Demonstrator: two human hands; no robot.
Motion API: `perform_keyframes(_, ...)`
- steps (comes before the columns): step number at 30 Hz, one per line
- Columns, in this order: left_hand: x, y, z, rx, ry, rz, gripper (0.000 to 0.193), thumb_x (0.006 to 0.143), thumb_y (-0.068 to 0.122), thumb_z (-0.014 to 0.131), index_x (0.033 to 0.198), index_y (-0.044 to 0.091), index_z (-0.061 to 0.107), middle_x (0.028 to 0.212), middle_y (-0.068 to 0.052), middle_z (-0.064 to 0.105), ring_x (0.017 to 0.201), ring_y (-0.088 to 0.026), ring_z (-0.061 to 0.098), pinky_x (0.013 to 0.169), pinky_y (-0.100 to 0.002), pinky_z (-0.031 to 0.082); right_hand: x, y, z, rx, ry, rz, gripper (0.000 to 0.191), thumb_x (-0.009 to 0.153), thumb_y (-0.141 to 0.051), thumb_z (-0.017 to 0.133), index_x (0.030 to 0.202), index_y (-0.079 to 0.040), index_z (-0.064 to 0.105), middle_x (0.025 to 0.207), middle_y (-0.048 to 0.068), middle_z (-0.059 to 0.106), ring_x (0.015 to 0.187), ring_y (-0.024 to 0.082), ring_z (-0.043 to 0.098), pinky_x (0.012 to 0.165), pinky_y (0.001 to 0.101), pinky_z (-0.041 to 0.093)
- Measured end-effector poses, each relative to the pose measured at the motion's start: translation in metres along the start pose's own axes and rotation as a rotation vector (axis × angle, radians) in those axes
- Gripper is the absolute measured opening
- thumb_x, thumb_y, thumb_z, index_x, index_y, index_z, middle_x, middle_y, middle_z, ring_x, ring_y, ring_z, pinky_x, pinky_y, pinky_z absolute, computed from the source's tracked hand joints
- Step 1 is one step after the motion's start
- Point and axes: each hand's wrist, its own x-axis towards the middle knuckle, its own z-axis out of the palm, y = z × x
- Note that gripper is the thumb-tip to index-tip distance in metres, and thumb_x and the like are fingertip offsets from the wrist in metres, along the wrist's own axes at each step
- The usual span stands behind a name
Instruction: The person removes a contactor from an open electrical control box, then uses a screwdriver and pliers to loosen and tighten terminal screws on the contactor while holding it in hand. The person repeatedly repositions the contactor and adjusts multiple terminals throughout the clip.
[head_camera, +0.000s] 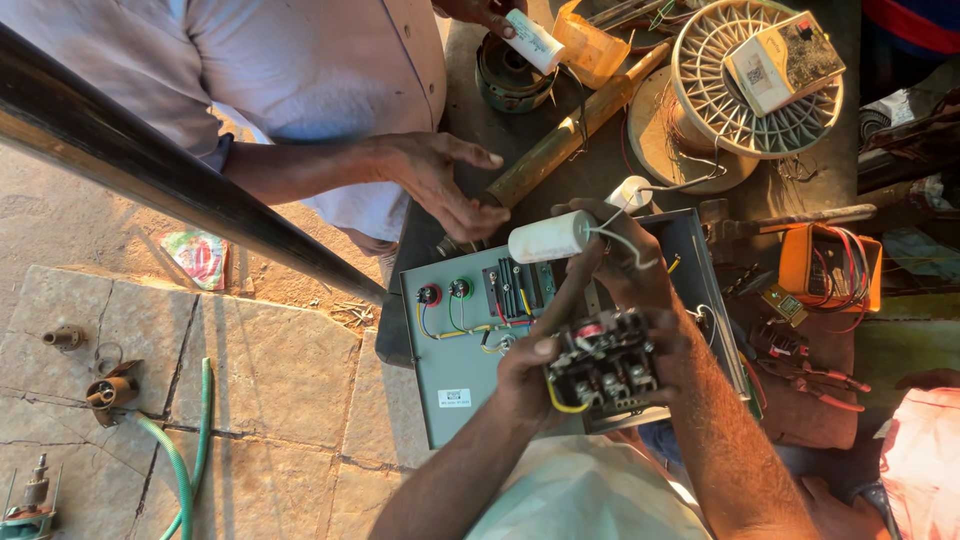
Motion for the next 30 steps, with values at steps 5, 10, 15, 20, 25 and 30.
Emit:
perform_keyframes(5, 0.011, -0.008, -0.021, -0.033, 0.045, 0.056, 0.106, 0.089, 0.030, 0.071, 0.175, 0.011, 0.012, 0.134, -0.019, 0.050, 0.123, -0.033, 0.056, 0.111, -0.055, 0.047, -0.009, -0.033, 0.017, 0.275, -0.018, 0.007, 0.038, 0.095, 0.000, 0.064, 0.132, 0.000, 0.056, 0.142, 0.015, 0.062, 0.126, 0.021, 0.065, 0.105, 0.0353, 0.056)
perform_keyframes(10, 0.011, -0.003, -0.012, -0.053, -0.048, -0.025, 0.107, 0.080, 0.034, 0.072, 0.165, 0.017, 0.009, 0.131, -0.017, 0.058, 0.123, -0.030, 0.063, 0.104, -0.050, 0.056, -0.013, -0.043, 0.021, 0.471, -0.021, 0.005, 0.027, 0.096, -0.010, 0.061, 0.121, -0.001, 0.060, 0.140, 0.014, 0.062, 0.118, 0.017, 0.065, 0.098, 0.0318, 0.056)
perform_keyframes(15, -0.009, 0.002, 0.006, -0.031, -0.025, 0.044, 0.114, 0.085, 0.032, 0.073, 0.175, 0.003, 0.009, 0.138, -0.022, 0.060, 0.121, -0.031, 0.065, 0.111, -0.049, 0.050, -0.003, -0.017, 0.004, 0.087, -0.008, -0.065, 0.056, 0.086, 0.003, 0.056, 0.143, 0.001, 0.054, 0.138, 0.010, 0.065, 0.095, 0.008, 0.065, 0.082, 0.0251, 0.058)
perform_keyframes(20, -0.015, -0.002, 0.009, -0.123, -0.049, -0.036, 0.123, 0.080, 0.030, 0.074, 0.180, 0.011, 0.004, 0.136, -0.019, 0.060, 0.123, -0.029, 0.066, 0.109, -0.065, 0.047, -0.008, -0.003, 0.005, 0.089, 0.044, 0.058, 0.048, 0.093, 0.002, 0.064, 0.140, 0.001, 0.055, 0.129, 0.008, 0.068, 0.087, 0.008, 0.064, 0.070, 0.0243, 0.056)
perform_keyframes(25, -0.008, -0.001, 0.011, -0.147, -0.144, -0.042, 0.116, 0.084, 0.030, 0.072, 0.175, 0.013, 0.002, 0.142, -0.024, 0.058, 0.132, -0.036, 0.063, 0.110, -0.069, 0.046, -0.011, -0.005, 0.007, 0.095, 0.095, 0.089, 0.045, 0.094, 0.004, 0.064, 0.139, 0.001, 0.056, 0.129, 0.008, 0.068, 0.088, 0.009, 0.065, 0.070, 0.0246, 0.056)
perform_keyframes(30, -0.012, 0.000, 0.010, -0.111, -0.094, 0.004, 0.116, 0.084, 0.030, 0.071, 0.176, 0.010, 0.004, 0.142, -0.027, 0.055, 0.129, -0.038, 0.060, 0.113, -0.067, 0.045, -0.005, 0.003, 0.007, 0.127, 0.124, -0.005, 0.047, 0.096, 0.005, 0.066, 0.141, 0.001, 0.056, 0.129, 0.010, 0.069, 0.097, 0.011, 0.067, 0.080, 0.0268, 0.061)
